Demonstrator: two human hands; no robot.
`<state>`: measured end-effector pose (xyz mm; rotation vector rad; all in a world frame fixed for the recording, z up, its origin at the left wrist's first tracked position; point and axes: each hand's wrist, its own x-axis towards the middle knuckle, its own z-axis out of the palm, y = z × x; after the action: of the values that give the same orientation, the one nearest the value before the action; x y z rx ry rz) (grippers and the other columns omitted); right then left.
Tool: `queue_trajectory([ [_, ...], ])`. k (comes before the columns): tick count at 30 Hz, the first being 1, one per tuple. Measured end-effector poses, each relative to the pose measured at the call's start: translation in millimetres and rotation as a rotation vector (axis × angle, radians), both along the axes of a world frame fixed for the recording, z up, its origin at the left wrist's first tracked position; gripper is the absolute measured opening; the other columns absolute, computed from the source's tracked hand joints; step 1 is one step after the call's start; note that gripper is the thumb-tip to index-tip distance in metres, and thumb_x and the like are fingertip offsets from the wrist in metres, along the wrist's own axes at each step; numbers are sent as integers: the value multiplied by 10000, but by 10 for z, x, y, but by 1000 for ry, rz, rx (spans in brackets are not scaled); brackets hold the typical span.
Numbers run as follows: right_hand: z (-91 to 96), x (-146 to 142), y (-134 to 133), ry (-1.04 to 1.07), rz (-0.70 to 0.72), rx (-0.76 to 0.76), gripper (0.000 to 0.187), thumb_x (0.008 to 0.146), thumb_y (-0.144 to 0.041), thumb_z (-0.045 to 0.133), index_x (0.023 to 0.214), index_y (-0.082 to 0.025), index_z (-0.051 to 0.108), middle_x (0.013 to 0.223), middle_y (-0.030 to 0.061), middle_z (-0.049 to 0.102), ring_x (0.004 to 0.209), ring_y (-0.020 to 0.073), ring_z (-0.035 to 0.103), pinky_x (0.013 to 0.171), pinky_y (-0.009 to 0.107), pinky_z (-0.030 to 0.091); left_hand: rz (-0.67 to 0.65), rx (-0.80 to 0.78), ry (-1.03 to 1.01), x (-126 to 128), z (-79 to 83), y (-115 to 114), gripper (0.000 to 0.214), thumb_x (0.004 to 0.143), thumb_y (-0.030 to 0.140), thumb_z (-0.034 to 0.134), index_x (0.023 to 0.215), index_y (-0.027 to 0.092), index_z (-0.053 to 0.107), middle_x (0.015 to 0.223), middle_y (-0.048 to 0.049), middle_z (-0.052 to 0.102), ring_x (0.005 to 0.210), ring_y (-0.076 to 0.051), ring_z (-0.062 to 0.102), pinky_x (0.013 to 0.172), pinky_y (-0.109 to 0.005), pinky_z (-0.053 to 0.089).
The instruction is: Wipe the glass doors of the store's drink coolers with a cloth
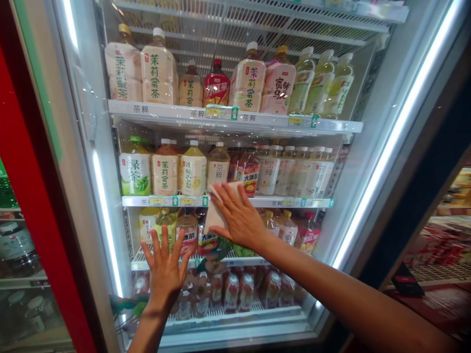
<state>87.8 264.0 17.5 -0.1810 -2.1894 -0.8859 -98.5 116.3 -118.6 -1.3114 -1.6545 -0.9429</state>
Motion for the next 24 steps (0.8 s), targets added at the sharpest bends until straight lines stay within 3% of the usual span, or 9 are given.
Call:
queue_trajectory([
  [1, 100, -44, -12, 74, -30, -25, 929, 991, -668, 446, 1646, -103, 107, 1708, 134, 169, 1608, 287, 25, 1302, 608, 43, -5, -4, -6, -1, -2, -5, 834, 941, 295, 623, 1628, 360, 154, 1735, -94, -6, 1594, -378, -55, 1203, -783, 54],
  [3, -2, -115, -47, 98, -22, -33, 963, 976, -680, 468, 1645, -93, 100, 1706, 146, 167, 1607, 302, 21, 1298, 619, 57, -12, -5, -18, -4, -9, -6, 825, 943, 303, 619, 1627, 363, 161, 1735, -90, -5, 1594, -378, -55, 1206, -776, 38],
  [8, -1136, -86, -89, -282, 171, 124, 915, 891, -663, 615, 1575, -104, 376, 1692, 61, 277, 1610, 221, 41, 1309, 434, 204, -27, 4, -19, -13, -16, -4, 809, 948, 288, 603, 1625, 357, 166, 1733, -93, -4, 1594, -380, -52, 1208, -770, 32],
  [10, -1292, -18, -63, -384, 199, 205, 919, 854, -688, 636, 1547, -118, 434, 1697, 40, 268, 1609, 207, 37, 1307, 383, 203, -22, 3, -20, -14, -13, -11, 815, 946, 283, 610, 1623, 365, 164, 1733, -88, 9, 1595, -377, -39, 1213, -764, 41],
  [13, -866, 55, -14, -370, 159, 262, 952, 872, -739, 586, 1571, -123, 390, 1705, 49, 243, 1610, 224, -3, 1325, 424, 123, -6, 2, -19, -12, -14, -16, 826, 945, 289, 626, 1619, 385, 158, 1736, -76, 17, 1596, -369, -19, 1232, -735, 47],
  [16, -160, 73, 31, -101, 16, 163, 959, 949, -709, 504, 1615, -69, 246, 1712, 117, 184, 1607, 275, -42, 1314, 542, 73, 0, 5, -18, -11, -24, -10, 826, 946, 297, 633, 1620, 381, 162, 1736, -77, 20, 1596, -367, -20, 1244, -716, 37],
  [18, 33, 78, 57, 111, -62, 77, 957, 983, -668, 470, 1628, -38, 150, 1711, 167, 134, 1603, 304, -58, 1299, 587, 47, 5, 2, -23, -11, -28, -5, 832, 943, 297, 639, 1621, 377, 162, 1735, -81, 21, 1595, -374, -19, 1242, -722, 35],
  [20, -152, 98, 59, 201, -86, 33, 950, 994, -638, 469, 1631, -29, 114, 1706, 189, 122, 1601, 319, -56, 1292, 601, 9, 13, -3, -27, -8, -24, -6, 841, 938, 294, 644, 1620, 377, 159, 1734, -85, 20, 1593, -382, -15, 1237, -730, 44],
  [24, -1095, 193, -5, -22, -5, 36, 871, 974, -654, 507, 1613, -105, 284, 1686, 104, 273, 1607, 285, 34, 1312, 540, -34, 45, -10, -39, 66, -11, -6, 846, 937, 292, 647, 1623, 360, 157, 1732, -104, 34, 1591, -392, 2, 1231, -740, 76],
])
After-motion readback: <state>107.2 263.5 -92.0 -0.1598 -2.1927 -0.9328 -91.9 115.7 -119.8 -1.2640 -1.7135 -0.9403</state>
